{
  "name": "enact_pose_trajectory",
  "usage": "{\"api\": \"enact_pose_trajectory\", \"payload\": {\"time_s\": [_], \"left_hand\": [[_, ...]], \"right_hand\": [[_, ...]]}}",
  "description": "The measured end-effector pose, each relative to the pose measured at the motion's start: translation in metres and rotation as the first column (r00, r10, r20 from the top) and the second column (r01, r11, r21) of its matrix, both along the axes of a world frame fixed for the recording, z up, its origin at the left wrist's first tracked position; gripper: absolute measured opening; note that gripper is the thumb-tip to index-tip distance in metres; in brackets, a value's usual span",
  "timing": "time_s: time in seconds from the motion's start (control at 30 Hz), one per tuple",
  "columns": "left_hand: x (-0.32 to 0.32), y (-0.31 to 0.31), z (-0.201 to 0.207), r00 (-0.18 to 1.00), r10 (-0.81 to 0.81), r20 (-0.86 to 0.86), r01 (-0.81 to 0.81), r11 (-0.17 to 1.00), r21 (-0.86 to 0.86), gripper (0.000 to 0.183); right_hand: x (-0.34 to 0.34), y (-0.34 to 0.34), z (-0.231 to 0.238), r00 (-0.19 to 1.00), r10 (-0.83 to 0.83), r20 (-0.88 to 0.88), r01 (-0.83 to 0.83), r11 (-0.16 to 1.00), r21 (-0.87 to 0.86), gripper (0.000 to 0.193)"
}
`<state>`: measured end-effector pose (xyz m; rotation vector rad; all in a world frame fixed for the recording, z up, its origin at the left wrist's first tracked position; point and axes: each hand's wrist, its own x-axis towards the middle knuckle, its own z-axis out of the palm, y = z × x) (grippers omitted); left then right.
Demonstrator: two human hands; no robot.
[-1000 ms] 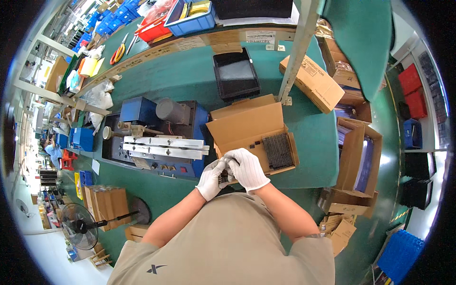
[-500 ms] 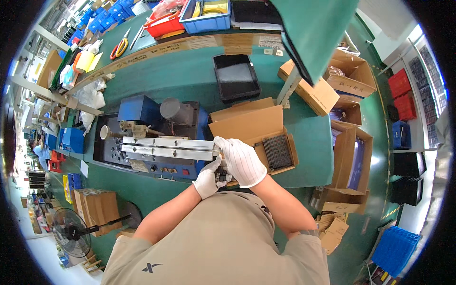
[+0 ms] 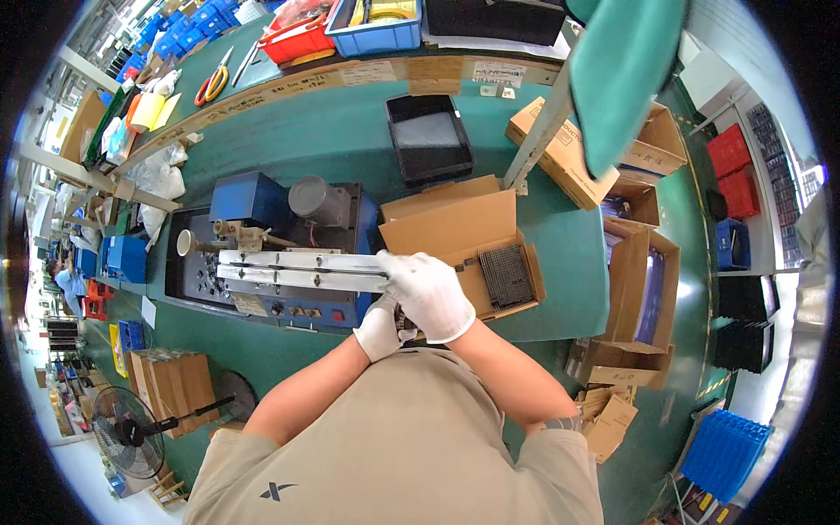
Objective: The person picks small black electronic components from a cardboard box and places them into a blue machine with a white track. They handle the components one by one, orienting them before insertion. The person repeats this process, occasionally adjusting the pile of components in the box.
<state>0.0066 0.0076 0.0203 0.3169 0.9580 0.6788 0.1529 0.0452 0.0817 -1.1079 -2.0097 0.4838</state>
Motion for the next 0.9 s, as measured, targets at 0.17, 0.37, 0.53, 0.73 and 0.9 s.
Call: {"api": "enact_pose_trajectory", "payload": {"time_s": [0.17,0.37,0.53,0.73,0.9], "left_hand": [[-0.018,0.003,-0.023,0.976,-0.131,0.175,0.133,0.991,0.001,0.044],[-0.002,0.002,-0.012,0.994,-0.075,0.081,0.085,0.989,-0.123,0.054],[-0.003,0.0,-0.034,0.987,-0.141,0.073,0.148,0.983,-0.107,0.053],[0.007,-0.004,-0.028,0.992,-0.125,0.021,0.126,0.983,-0.133,0.055],[0.01,-0.001,-0.004,0.983,-0.18,-0.047,0.178,0.983,-0.032,0.058]], "right_hand": [[0.027,-0.018,-0.012,0.995,-0.085,-0.049,0.071,0.968,-0.242,0.032],[0.03,-0.043,-0.045,0.981,-0.021,0.193,0.078,0.953,-0.292,0.02],[0.028,-0.049,-0.049,0.985,-0.071,0.157,0.12,0.937,-0.327,0.014],[0.03,-0.05,-0.045,0.969,-0.043,0.244,0.132,0.922,-0.363,0.014],[0.03,-0.045,-0.034,0.983,-0.109,0.15,0.16,0.904,-0.396,0.015]]}}
